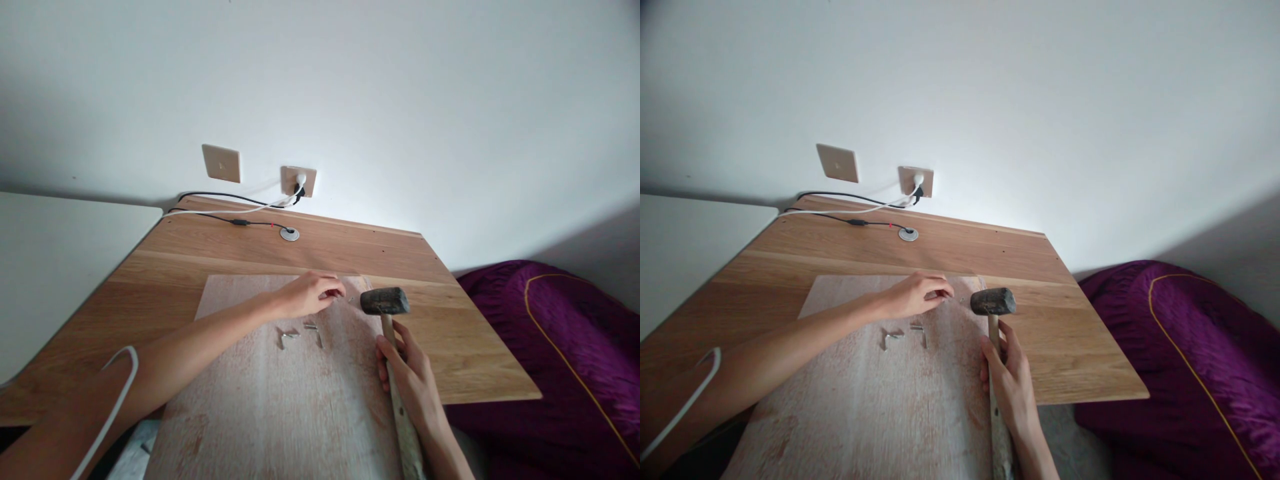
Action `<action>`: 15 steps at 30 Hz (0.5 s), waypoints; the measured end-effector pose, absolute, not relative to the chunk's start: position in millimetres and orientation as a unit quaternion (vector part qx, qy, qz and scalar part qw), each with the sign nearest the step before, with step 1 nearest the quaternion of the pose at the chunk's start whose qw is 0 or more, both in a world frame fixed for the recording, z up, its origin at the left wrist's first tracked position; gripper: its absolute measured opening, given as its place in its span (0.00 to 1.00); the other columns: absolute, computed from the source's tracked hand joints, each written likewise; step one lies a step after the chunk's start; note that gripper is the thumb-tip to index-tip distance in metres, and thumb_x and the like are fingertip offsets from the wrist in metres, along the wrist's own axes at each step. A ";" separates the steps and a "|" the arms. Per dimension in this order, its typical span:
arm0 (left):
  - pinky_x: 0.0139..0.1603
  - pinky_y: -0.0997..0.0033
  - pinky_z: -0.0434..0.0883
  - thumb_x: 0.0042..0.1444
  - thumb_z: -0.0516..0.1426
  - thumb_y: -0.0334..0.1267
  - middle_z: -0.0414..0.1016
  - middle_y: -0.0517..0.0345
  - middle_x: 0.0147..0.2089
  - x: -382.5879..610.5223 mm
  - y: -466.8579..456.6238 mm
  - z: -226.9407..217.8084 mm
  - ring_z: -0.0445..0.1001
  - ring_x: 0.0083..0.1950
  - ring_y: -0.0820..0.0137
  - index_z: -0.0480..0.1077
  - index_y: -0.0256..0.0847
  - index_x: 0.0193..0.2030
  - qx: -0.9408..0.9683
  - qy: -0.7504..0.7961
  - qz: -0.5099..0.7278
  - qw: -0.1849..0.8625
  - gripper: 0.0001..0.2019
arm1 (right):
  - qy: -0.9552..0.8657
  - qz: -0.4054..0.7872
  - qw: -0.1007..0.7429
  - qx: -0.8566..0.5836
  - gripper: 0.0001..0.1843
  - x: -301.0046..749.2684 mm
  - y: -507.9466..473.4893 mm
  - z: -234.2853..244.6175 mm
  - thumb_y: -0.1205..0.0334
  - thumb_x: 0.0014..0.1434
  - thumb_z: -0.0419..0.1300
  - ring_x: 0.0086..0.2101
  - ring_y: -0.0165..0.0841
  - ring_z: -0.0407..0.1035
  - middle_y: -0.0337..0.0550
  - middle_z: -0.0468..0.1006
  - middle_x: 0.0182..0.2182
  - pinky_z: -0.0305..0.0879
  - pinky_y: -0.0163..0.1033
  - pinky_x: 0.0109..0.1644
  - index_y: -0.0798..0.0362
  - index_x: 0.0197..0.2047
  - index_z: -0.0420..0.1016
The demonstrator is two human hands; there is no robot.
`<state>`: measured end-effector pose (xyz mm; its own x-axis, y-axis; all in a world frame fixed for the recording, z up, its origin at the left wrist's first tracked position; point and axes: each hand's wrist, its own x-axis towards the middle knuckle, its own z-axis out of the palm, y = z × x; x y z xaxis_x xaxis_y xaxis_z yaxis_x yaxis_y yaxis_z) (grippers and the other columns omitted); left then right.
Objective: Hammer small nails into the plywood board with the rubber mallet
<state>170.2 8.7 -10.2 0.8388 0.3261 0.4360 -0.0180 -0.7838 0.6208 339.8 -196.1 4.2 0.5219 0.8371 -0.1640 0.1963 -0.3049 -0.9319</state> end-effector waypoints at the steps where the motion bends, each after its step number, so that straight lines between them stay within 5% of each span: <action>1: 0.44 0.71 0.70 0.63 0.57 0.24 0.80 0.53 0.43 170.1 8.7 -9.9 0.76 0.41 0.71 0.78 0.38 0.46 0.904 0.083 0.269 0.322 0.10 | -0.352 0.339 0.472 -0.734 0.36 339.9 -196.2 4.2 0.35 0.55 0.64 0.16 0.29 0.62 0.28 0.69 0.19 0.62 0.34 0.17 0.53 0.57 0.68; 15: 0.48 0.70 0.72 0.64 0.57 0.23 0.83 0.53 0.45 168.2 8.1 -3.9 0.79 0.44 0.69 0.78 0.39 0.48 0.911 0.069 0.253 0.319 0.12 | -0.353 0.333 0.470 -0.738 0.38 341.2 -196.2 4.1 0.35 0.55 0.64 0.15 0.30 0.62 0.28 0.69 0.18 0.61 0.34 0.17 0.54 0.57 0.68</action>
